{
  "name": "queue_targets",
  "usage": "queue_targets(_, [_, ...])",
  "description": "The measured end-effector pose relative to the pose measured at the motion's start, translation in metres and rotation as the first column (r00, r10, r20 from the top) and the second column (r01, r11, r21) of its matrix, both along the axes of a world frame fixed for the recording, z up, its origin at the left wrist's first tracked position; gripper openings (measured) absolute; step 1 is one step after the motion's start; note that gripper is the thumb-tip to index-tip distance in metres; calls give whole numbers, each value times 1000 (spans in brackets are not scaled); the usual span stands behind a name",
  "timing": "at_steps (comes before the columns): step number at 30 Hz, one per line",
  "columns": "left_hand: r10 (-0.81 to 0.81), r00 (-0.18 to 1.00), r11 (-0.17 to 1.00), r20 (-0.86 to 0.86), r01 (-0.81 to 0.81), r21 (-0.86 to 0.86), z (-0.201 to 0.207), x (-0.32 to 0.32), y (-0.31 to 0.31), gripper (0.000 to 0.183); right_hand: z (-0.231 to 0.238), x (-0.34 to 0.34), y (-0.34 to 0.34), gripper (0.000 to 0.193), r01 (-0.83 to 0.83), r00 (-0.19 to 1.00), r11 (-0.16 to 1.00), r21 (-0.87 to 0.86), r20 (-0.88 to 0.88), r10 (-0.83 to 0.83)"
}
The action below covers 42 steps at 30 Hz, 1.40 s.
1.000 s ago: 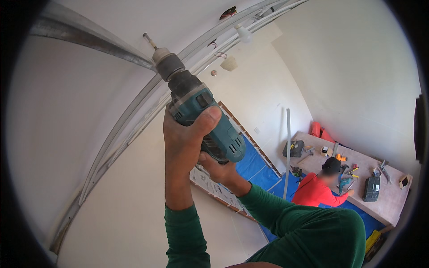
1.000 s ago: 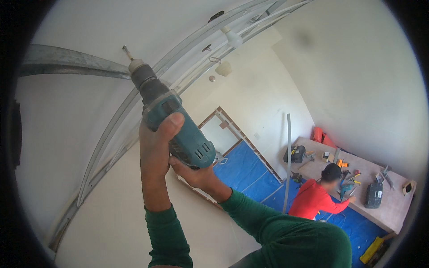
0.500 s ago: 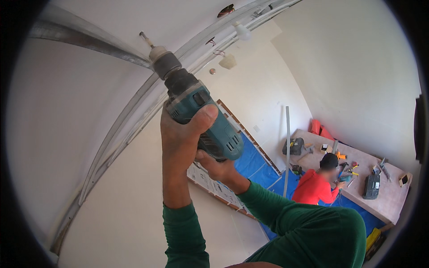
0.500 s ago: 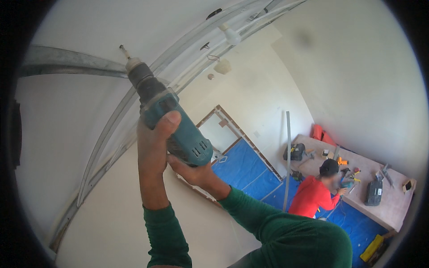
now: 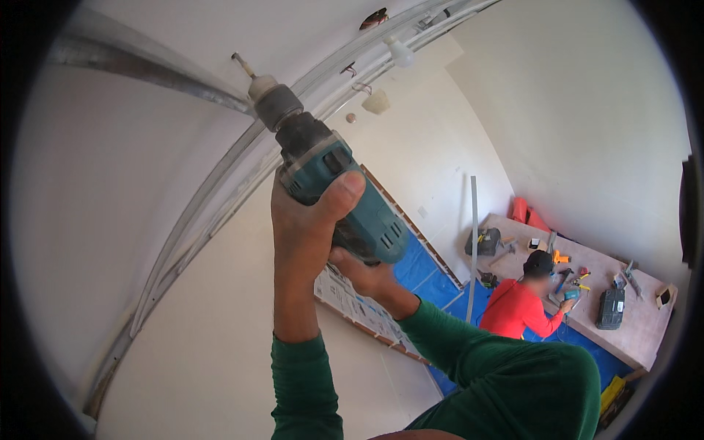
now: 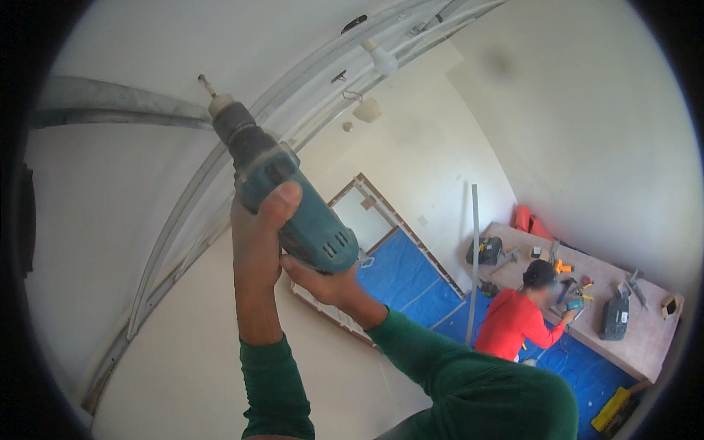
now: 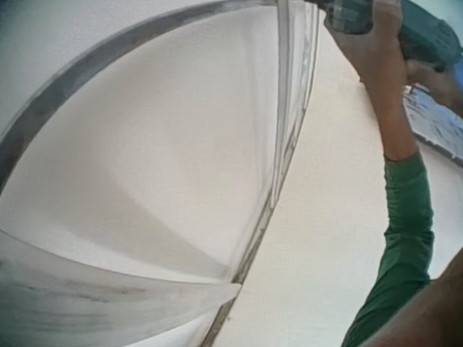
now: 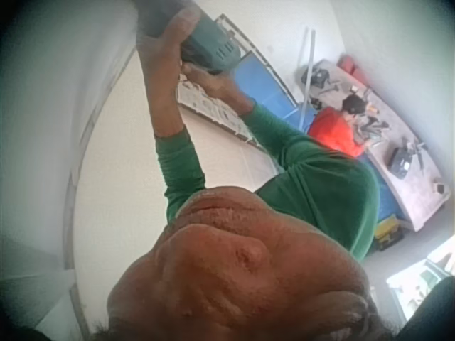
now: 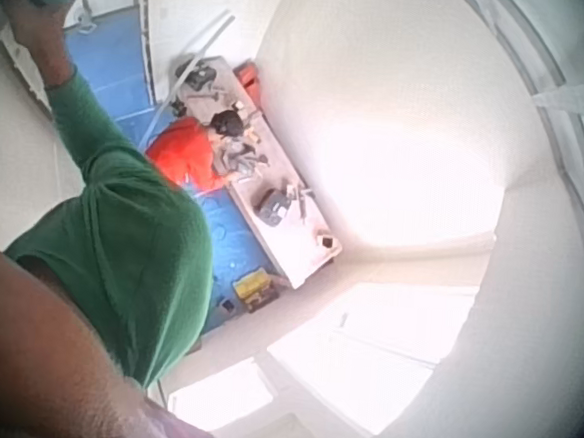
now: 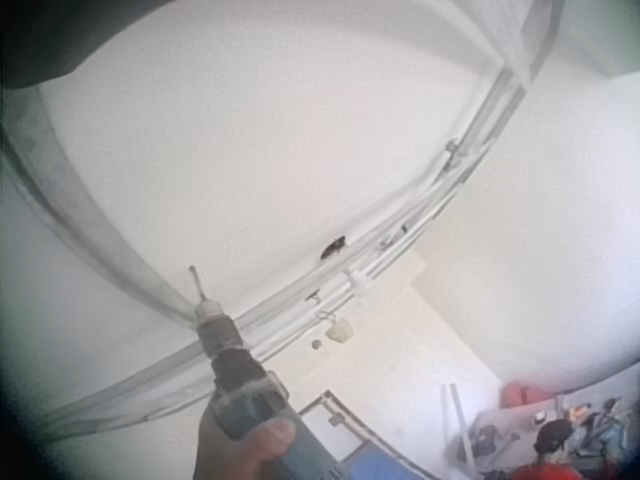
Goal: The person uses a drill to secure metal tracks to the ceiling, then uses a hammer to drive in nails. The person also uses a drill to secure a metal bracket to the ceiling.
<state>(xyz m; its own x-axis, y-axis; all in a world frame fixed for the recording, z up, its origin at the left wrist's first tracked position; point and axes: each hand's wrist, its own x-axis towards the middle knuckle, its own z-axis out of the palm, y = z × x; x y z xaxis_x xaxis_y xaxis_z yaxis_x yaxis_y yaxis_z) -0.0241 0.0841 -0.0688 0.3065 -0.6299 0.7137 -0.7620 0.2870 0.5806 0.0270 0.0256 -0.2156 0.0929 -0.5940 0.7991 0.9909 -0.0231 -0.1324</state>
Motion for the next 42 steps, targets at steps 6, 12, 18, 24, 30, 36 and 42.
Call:
queue_targets(6, [56,998,997,-6,-56,-48,-3,0,-4,71,1,-9,-5,77,-110,993,994,-7,36,111])
queue_targets(12, [52,999,998,9,-52,-38,-3,1,-4,74,0,-2,-7,72,-98,995,995,-32,24,99])
queue_targets(18, [92,996,996,17,-92,-13,0,1,-1,73,1,0,-3,70,-76,997,996,-36,31,77])
queue_targets(24, [26,1000,1000,11,-26,-8,1,1,-1,70,-3,7,-2,66,-108,994,994,-25,18,108])
queue_targets(30, [23,999,999,-33,-24,-29,-17,3,-5,83,-27,8,-5,51,-87,996,996,-38,-27,86])
queue_targets(36, [-25,1000,992,-19,27,125,-43,11,-5,89,-60,-4,-1,47,-159,987,987,27,0,159])
queue_targets(42, [564,744,826,359,-498,-264,-10,19,35,87,-63,-10,-12,56,-381,924,923,50,54,379])
